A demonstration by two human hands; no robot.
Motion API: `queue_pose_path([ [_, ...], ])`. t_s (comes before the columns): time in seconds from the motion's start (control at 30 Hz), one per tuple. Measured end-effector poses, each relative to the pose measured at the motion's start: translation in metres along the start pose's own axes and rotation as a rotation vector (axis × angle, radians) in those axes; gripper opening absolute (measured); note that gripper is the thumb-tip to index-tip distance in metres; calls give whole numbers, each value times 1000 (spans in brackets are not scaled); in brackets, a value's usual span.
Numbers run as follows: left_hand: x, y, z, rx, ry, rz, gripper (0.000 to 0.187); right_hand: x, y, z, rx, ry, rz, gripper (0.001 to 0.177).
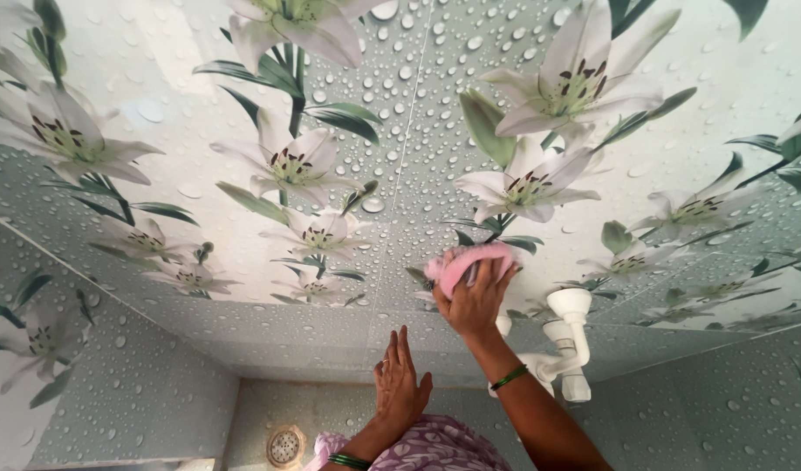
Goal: The person scrubs floral-patterned wall tiles using a pink sponge and a dark scrubber, moving across the surface and around a white faucet fixture.
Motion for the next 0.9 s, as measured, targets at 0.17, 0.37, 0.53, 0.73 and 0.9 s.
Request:
queue_pose_path([
  [0.17,7,-5,3,-1,10,-37,106,61,-84,2,-11,-95,-226,53],
  [0.37,13,-15,-3,-11,-7,-40,107,90,-158,-10,11,-52,-468,44],
  [0.53,14,-22,-6,-14,-7,-2,107,79,-154,-18,12,-52,-511,47],
  [0.73,17,-19,-6,-53,11,-41,109,34,-63,-8,89,-54,-316,66],
  [0.9,18,-14,3,-21,29,-62,108,-28,38,-8,88,-53,-98,70],
])
Point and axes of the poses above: each hand's wrist, its own y-axis towards the middle knuckle, its own x-axis out of the palm, z = x × y, the point moved 10 cm from there along y, towards the middle knuckle, and after that the axes turned 3 degrees about z, right-handed, at the moved point
